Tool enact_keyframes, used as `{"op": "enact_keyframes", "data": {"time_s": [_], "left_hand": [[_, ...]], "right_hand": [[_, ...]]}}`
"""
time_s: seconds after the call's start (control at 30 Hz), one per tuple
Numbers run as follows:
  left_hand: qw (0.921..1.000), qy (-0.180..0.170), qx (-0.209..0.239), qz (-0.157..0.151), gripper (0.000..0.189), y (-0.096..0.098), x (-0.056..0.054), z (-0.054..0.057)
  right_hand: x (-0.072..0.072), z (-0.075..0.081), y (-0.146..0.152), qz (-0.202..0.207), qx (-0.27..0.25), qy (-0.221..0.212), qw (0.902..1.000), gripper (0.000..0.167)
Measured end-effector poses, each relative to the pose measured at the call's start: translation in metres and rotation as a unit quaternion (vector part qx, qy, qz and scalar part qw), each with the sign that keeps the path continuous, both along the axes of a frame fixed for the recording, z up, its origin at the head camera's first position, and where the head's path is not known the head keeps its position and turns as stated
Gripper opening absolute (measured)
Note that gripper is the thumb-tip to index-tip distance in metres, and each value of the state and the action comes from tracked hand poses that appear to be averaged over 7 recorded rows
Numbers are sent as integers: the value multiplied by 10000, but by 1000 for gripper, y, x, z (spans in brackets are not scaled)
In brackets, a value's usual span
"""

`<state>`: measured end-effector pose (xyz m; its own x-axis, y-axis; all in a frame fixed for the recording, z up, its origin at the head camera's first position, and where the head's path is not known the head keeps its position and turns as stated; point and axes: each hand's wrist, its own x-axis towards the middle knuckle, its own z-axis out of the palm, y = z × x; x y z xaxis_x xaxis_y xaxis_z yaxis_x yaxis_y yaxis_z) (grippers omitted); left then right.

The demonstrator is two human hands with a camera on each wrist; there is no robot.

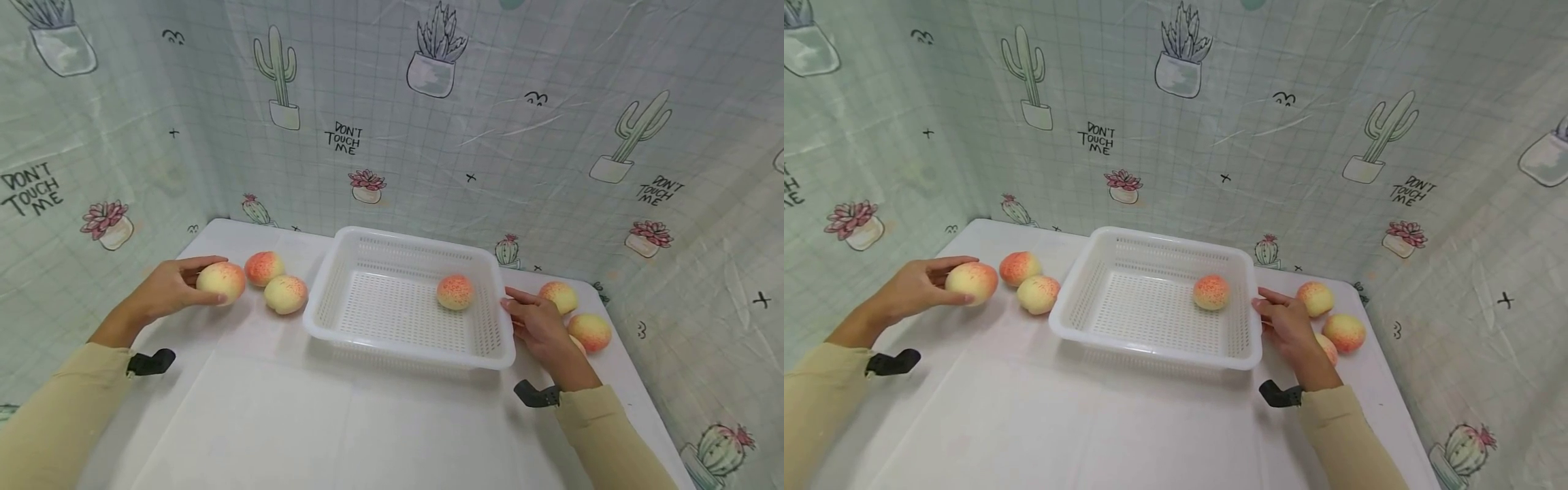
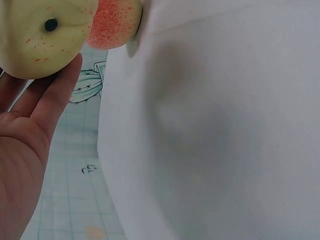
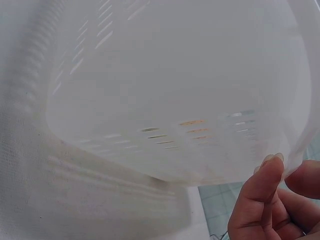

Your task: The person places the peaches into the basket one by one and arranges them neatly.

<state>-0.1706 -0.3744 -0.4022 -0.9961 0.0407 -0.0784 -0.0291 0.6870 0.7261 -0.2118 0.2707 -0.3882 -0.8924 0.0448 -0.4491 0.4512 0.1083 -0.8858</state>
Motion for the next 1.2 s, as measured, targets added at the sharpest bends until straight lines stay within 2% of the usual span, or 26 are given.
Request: {"op": "enact_keyframes", "data": {"time_s": [0.23, 0.7, 1.0, 1.2], "left_hand": [[9994, 170, 251, -166, 82, 12, -3, 11], [9976, 229, 321, -562, 81, 41, -16, 36], [9970, 342, 365, -592, 84, 59, -13, 51], [9940, 532, 490, -825, 82, 70, -12, 59]], "right_hand": [[1, 0, 2, -55, -97, -14, 9999, 59], [3, 2, 5, -145, -106, -75, 9998, 60], [2, 1, 1, -68, -69, -1, 10000, 59], [2, 0, -1, -99, -58, 65, 9999, 59]]}}
